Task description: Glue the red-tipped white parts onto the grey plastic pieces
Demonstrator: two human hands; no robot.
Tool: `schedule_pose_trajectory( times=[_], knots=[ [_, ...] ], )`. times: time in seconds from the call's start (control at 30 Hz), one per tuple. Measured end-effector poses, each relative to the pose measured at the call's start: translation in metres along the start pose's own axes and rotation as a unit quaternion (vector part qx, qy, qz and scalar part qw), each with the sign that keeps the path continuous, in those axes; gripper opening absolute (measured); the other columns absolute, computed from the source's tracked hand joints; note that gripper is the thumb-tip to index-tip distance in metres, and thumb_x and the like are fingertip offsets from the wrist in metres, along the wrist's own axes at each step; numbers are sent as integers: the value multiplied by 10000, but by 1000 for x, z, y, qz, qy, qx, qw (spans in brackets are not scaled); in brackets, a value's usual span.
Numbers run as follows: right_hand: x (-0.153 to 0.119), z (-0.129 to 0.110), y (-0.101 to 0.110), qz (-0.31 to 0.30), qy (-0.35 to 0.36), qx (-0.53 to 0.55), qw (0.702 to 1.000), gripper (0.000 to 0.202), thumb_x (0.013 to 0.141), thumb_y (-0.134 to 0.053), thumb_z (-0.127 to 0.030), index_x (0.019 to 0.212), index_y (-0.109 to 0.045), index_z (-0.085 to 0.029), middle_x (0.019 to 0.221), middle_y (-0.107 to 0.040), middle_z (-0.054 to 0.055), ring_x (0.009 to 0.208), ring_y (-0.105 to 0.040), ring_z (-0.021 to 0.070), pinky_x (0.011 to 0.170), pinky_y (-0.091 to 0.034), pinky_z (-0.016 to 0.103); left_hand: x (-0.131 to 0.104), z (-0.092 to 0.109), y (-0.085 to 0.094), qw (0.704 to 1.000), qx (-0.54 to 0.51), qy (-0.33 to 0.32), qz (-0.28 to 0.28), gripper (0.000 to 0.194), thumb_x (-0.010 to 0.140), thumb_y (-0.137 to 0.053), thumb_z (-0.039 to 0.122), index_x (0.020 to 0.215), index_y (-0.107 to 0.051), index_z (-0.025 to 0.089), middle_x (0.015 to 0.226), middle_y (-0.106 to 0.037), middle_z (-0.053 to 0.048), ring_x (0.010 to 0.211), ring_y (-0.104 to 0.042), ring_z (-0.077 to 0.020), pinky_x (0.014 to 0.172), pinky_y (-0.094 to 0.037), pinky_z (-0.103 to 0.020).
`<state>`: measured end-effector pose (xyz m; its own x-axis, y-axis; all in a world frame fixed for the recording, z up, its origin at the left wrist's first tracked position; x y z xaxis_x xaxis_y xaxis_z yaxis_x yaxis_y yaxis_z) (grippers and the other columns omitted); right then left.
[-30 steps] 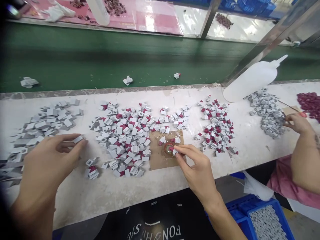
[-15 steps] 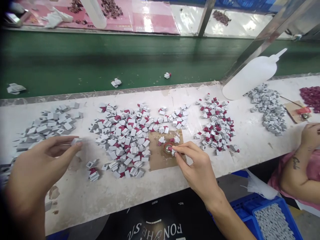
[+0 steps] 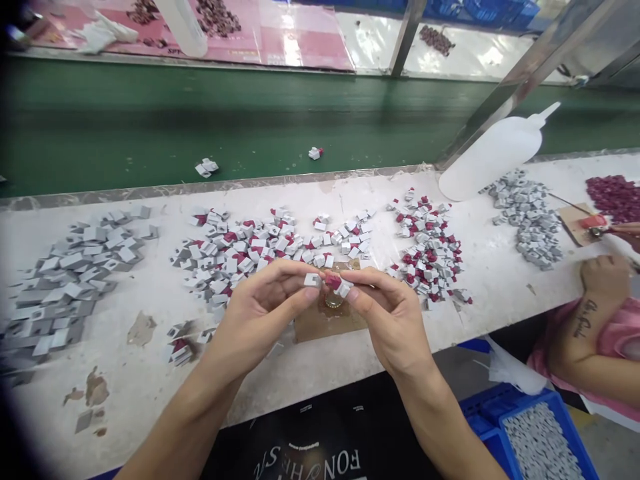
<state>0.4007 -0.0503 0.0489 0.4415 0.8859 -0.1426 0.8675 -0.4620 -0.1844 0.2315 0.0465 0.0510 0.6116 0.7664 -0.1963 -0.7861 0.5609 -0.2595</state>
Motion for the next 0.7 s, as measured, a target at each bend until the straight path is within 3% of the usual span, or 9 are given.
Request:
schedule_pose_trajectory(
  times=[0.2,0.43,0.57,0.7],
  knots=[
    [1,8,0,3,0,-6,1000,103,972,-986,-428,1069,-972,-397,1102,-915,26,1032,-884,273,967,-756,447,2,-6,-1,1000,-16,3,-14,74,1036,-901,288,1101,-878,316,1122,-918,-29,1049,-905,-233,927,-771,-355],
    [5,3,-3,-58,31,-76,995,143,1035,-918,-331,1149,-985,-384,1001,-841,41,956,-804,216,815,-699,332,0,-12,1,999,29,-2,-32,76,1068,-874,339,1141,-878,319,1173,-903,-43,1086,-878,-245,961,-737,-371],
    [11,2,-10,-115,7,-50,992,149,1036,-917,-312,1149,-980,-387,1042,-852,39,942,-822,209,789,-705,330,-4,-1,10,995,88,-21,-34,65,1083,-841,312,1141,-859,290,1135,-879,-37,1062,-855,-231,944,-710,-353],
    [42,-5,-29,-216,-18,-132,967,174,1082,-856,-364,1221,-960,-361,1133,-860,62,922,-822,221,784,-707,375,-1,12,34,985,173,-18,-18,105,1107,-758,290,1199,-807,285,1008,-826,-22,939,-821,-206,791,-655,-310]
  ],
)
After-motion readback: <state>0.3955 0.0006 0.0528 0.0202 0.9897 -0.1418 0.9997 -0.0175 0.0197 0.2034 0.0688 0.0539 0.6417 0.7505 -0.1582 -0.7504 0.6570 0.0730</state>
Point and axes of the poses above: each hand's wrist, its own x-axis towards the middle knuckle, its own y-axis out of the back of the hand, z = x × y, the point moved 5 cm from there along x, towards the middle knuckle
